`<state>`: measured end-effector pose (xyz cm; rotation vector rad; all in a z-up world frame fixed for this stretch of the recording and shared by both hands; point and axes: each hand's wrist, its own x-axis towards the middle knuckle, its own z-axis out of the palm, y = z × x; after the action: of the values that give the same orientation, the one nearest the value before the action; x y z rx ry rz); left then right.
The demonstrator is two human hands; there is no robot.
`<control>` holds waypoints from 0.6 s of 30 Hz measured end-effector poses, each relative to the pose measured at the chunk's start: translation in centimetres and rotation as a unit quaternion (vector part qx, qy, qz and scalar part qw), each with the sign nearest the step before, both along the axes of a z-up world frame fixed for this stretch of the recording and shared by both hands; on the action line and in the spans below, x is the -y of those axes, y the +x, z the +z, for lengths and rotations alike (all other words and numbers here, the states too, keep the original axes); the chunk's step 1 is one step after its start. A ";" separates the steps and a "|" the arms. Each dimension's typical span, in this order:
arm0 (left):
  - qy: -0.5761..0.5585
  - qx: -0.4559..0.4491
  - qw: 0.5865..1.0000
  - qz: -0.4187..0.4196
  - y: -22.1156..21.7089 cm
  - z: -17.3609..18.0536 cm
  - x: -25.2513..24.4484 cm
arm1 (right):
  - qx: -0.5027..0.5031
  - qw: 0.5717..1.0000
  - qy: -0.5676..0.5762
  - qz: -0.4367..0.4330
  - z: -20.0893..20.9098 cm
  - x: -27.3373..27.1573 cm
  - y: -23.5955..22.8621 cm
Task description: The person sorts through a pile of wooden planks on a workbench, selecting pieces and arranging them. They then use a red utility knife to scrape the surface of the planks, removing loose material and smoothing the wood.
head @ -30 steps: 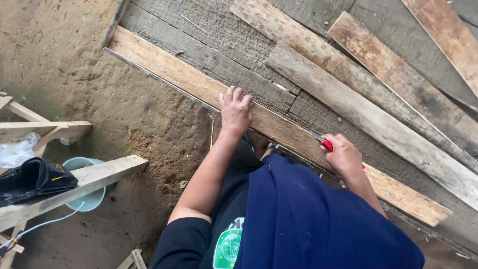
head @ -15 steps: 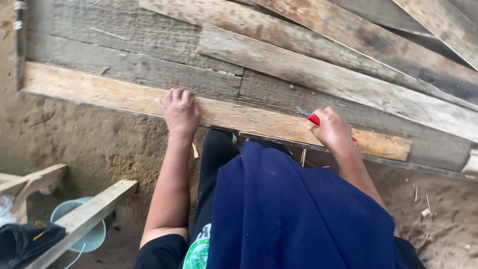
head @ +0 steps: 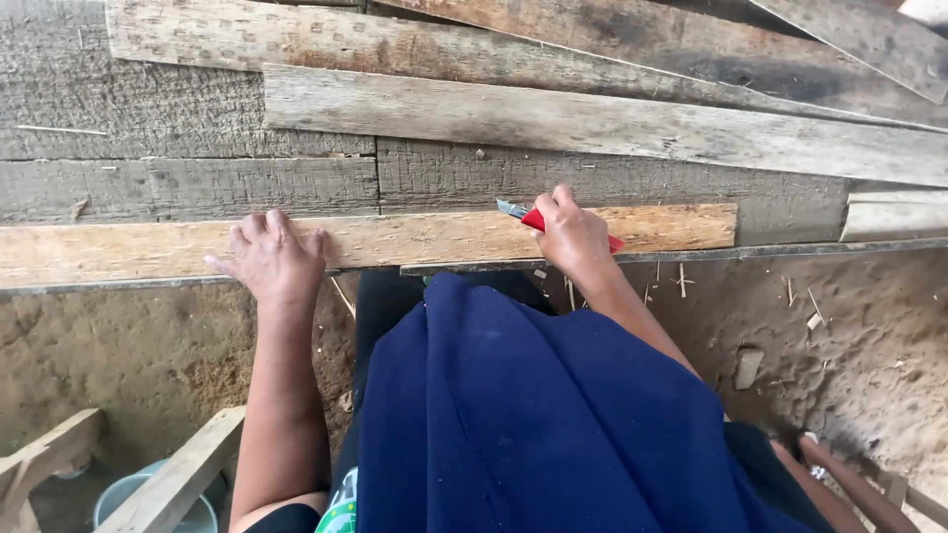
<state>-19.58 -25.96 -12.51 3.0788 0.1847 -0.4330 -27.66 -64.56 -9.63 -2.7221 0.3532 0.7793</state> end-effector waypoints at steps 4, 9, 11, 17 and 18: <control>-0.001 -0.030 1.000 0.005 0.0 0.7 0.7 | 0.010 1.000 0.020 -0.010 -0.9 1.5 -0.4; -0.021 -0.052 0.998 -0.019 -0.9 1.8 1.9 | -0.004 1.000 -0.001 -0.018 1.1 3.3 -0.9; -0.035 -0.055 0.998 -0.014 -0.7 2.6 2.1 | -0.009 1.000 0.001 -0.016 1.0 3.5 -1.1; -0.038 -0.066 0.997 -0.018 -0.5 3.7 2.4 | -0.016 1.000 -0.003 -0.004 1.6 3.1 -1.2; -0.028 -0.072 0.997 -0.021 -0.5 3.8 2.5 | -0.015 1.000 0.005 -0.005 1.7 3.0 -1.2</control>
<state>-20.06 -28.44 -8.70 3.0012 0.1102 -0.6508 -28.85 -67.59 -7.95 -2.6994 0.3678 0.8173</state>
